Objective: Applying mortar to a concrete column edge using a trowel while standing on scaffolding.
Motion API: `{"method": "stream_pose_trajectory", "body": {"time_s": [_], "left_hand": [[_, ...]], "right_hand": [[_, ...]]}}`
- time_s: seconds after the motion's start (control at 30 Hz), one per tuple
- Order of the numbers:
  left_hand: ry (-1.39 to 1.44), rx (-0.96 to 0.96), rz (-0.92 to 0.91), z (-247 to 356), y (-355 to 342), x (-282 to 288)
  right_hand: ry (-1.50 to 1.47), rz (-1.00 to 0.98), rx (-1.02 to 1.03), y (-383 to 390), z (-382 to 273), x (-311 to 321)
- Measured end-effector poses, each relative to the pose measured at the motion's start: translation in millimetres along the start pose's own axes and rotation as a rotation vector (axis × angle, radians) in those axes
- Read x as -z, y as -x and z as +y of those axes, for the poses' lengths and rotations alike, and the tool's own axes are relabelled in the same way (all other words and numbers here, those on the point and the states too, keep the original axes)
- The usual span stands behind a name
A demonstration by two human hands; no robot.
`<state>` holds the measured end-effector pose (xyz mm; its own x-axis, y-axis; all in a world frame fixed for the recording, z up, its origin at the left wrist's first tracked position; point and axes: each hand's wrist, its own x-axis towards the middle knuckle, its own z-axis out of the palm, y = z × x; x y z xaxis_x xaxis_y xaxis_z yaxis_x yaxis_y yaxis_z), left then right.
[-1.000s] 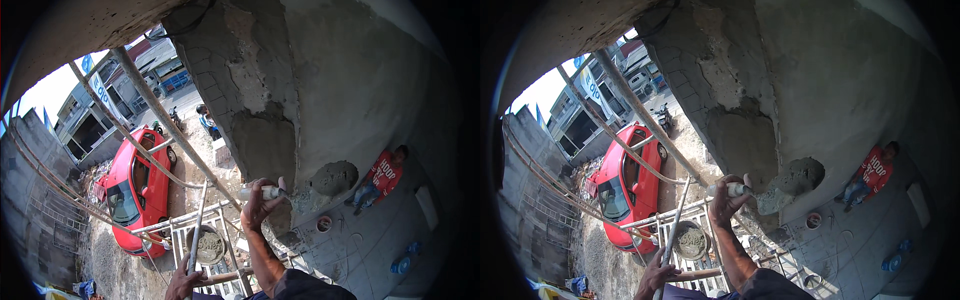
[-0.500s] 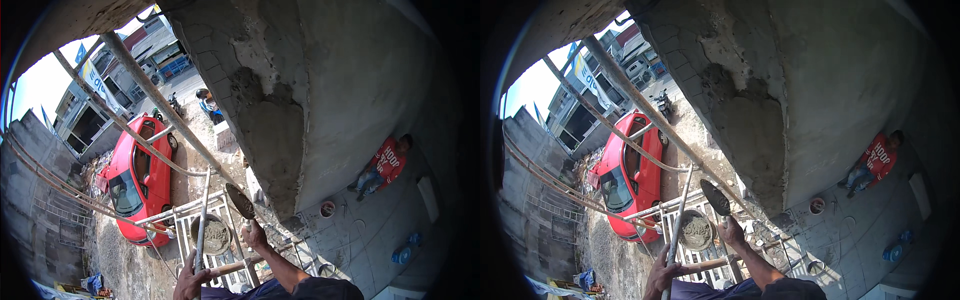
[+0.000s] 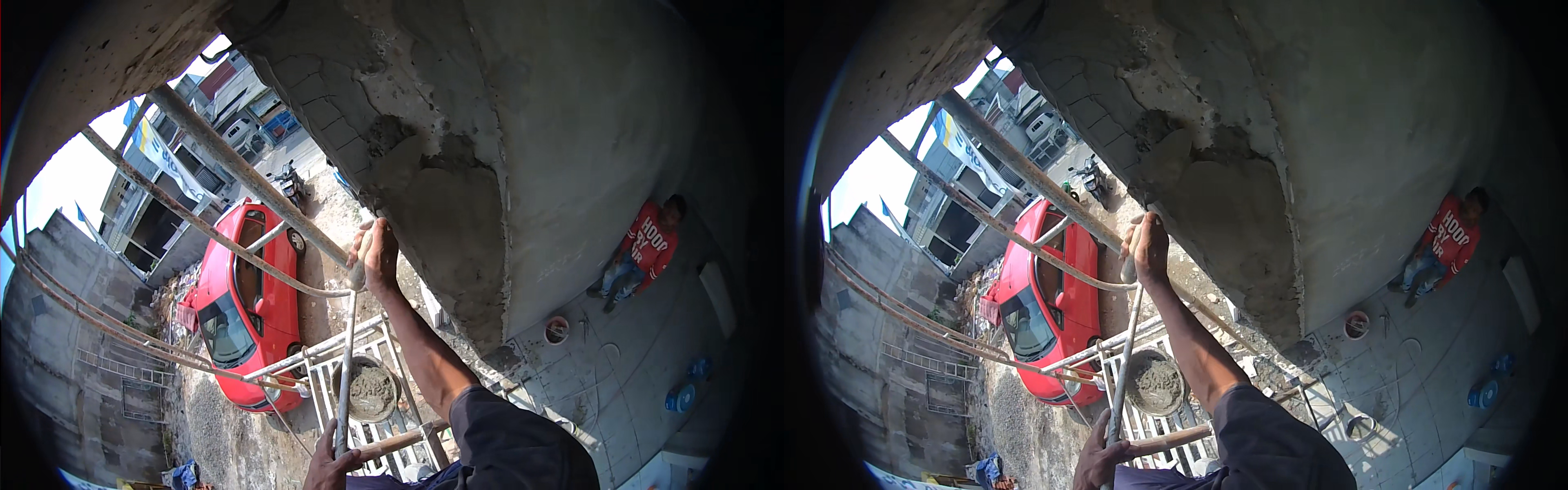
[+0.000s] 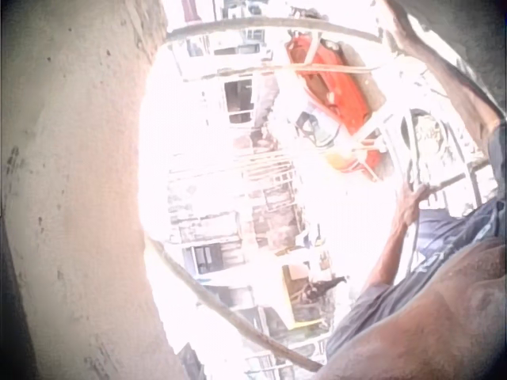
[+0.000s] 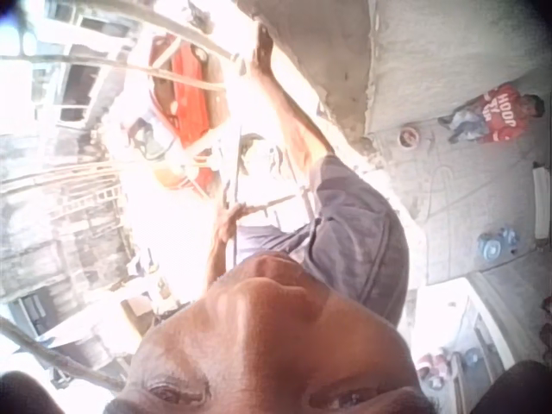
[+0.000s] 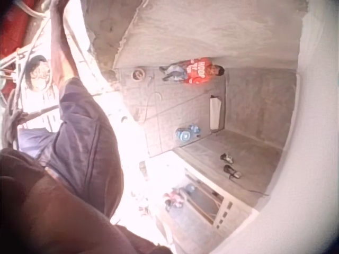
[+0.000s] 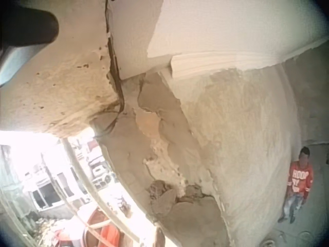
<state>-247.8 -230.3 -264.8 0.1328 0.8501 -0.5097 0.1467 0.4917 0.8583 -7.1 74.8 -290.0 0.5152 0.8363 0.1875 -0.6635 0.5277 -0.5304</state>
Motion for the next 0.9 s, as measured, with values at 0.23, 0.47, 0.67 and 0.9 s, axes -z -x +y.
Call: {"method": "stream_pose_trajectory", "body": {"time_s": [0.23,0.47,0.67,0.9], "left_hand": [[-0.159,0.049,0.066,4,4,-2],[-0.243,0.004,0.051,14,7,-8],[-0.144,0.025,0.042,18,10,-15],[-0.185,0.053,0.016,14,8,-7]], "right_hand": [[-0.031,0.056,0.001,-8,-10,-52],[-0.097,0.106,-0.064,-6,-28,-93],[-0.129,0.126,-0.070,-10,-34,-112],[-0.155,0.061,-0.090,-7,-49,-133]]}}
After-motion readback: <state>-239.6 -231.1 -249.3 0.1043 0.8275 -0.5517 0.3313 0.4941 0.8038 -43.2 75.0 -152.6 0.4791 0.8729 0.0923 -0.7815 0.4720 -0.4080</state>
